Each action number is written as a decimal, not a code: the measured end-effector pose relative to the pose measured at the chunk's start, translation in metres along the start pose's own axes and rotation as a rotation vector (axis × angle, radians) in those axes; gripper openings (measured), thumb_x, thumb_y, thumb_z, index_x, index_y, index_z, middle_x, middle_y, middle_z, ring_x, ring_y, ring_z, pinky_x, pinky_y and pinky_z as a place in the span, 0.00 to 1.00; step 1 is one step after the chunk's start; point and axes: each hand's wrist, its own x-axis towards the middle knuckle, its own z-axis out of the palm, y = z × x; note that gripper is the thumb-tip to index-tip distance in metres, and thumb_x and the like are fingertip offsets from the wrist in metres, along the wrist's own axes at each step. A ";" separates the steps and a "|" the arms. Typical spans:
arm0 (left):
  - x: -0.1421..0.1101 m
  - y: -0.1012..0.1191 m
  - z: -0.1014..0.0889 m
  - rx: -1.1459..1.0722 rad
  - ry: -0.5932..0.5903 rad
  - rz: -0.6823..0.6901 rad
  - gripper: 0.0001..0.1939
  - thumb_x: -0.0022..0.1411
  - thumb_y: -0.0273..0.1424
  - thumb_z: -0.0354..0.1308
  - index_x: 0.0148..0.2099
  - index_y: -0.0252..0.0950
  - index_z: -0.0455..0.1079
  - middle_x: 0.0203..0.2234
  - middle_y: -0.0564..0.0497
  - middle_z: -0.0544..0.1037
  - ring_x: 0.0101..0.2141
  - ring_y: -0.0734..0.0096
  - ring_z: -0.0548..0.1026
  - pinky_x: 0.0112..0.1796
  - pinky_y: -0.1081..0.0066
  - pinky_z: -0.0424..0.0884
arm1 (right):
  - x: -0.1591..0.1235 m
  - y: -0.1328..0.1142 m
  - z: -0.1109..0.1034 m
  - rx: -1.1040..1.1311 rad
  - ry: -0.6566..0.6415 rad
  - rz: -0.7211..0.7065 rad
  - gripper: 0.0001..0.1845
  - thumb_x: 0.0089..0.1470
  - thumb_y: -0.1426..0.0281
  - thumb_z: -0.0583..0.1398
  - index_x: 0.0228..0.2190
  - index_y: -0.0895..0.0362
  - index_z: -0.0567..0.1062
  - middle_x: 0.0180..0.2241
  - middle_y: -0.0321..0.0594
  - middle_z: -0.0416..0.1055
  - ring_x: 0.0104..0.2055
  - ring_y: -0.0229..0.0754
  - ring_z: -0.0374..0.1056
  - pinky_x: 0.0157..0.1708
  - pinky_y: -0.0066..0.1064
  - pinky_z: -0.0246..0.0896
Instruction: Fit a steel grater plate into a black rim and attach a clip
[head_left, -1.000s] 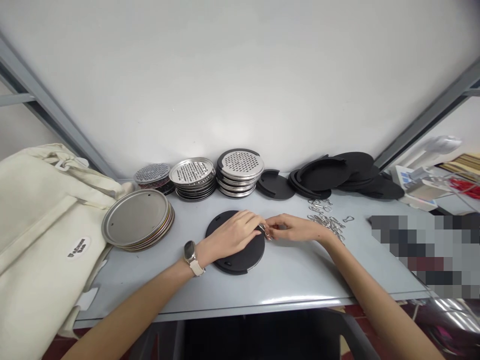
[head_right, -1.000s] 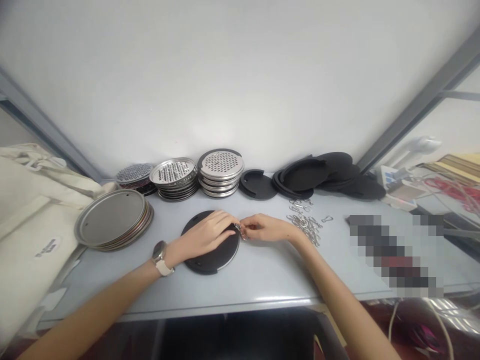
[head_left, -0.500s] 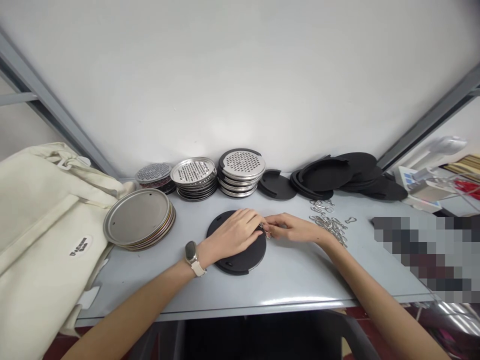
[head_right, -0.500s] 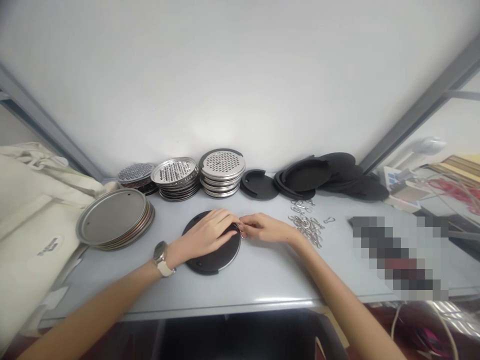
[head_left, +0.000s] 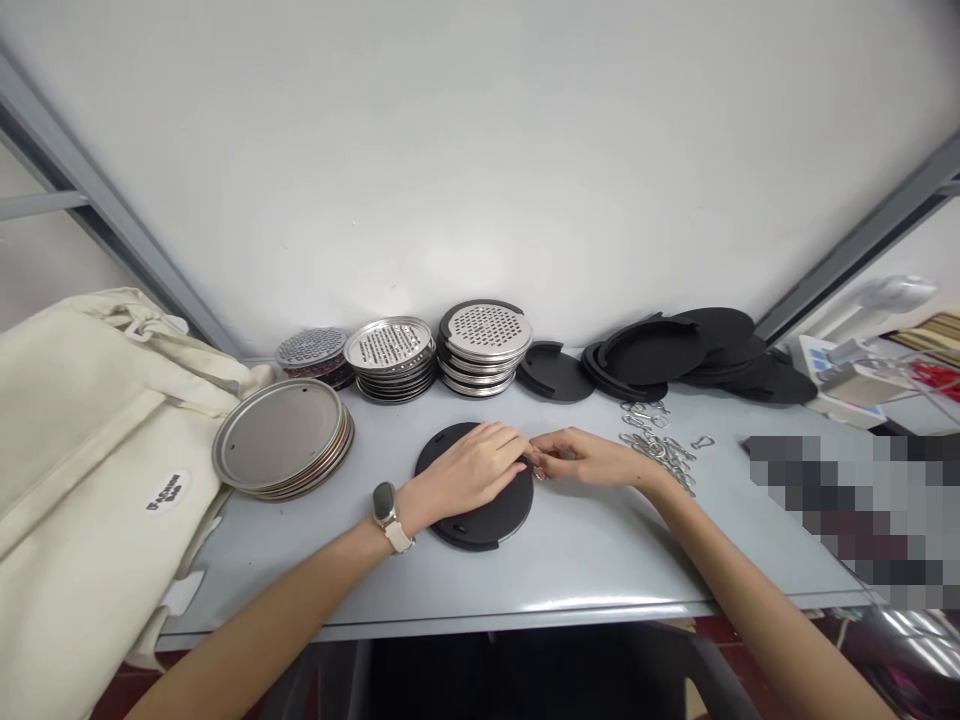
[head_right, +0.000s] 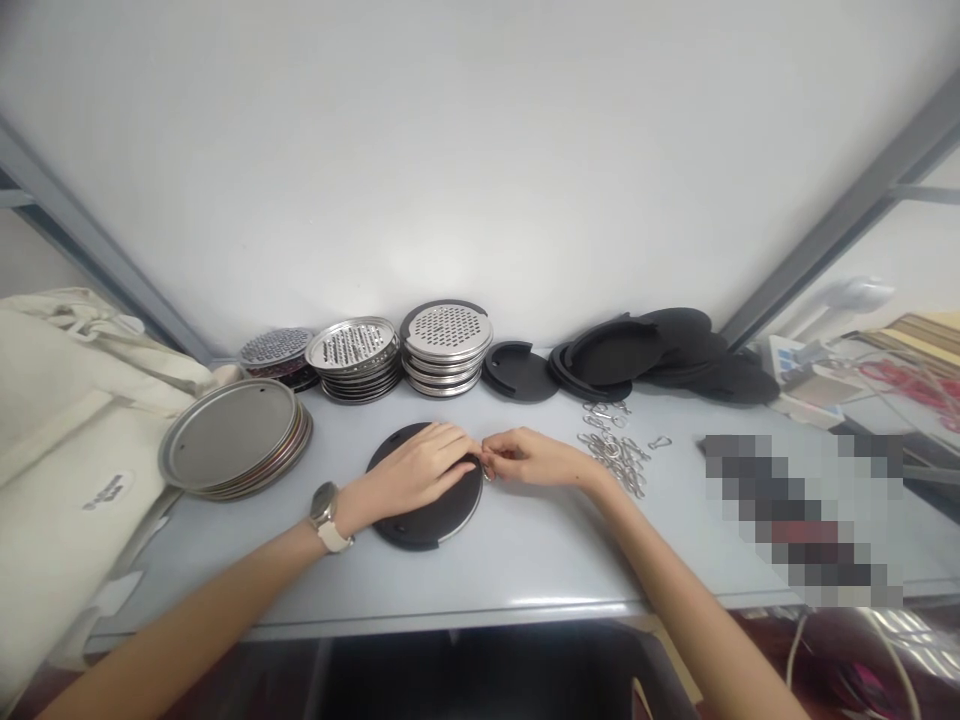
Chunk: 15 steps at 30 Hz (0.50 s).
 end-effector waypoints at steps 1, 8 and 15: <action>0.000 0.000 0.000 0.000 -0.002 0.000 0.07 0.67 0.27 0.45 0.44 0.34 0.63 0.35 0.48 0.70 0.39 0.66 0.68 0.43 0.64 0.66 | 0.000 0.000 0.000 0.002 -0.004 -0.007 0.14 0.56 0.62 0.50 0.25 0.58 0.65 0.26 0.36 0.65 0.28 0.36 0.58 0.30 0.28 0.56; 0.000 0.001 -0.001 -0.034 0.008 0.001 0.08 0.67 0.26 0.44 0.45 0.35 0.63 0.36 0.47 0.70 0.39 0.65 0.69 0.42 0.63 0.67 | -0.001 0.002 -0.002 0.013 -0.026 -0.021 0.13 0.56 0.63 0.51 0.27 0.58 0.67 0.28 0.36 0.66 0.29 0.36 0.59 0.32 0.27 0.57; 0.000 0.003 -0.002 -0.060 0.013 -0.030 0.08 0.67 0.26 0.46 0.47 0.35 0.61 0.39 0.46 0.68 0.40 0.65 0.70 0.43 0.64 0.69 | 0.000 0.001 -0.001 -0.001 -0.036 -0.024 0.14 0.57 0.62 0.49 0.26 0.57 0.64 0.25 0.34 0.61 0.26 0.34 0.54 0.29 0.27 0.53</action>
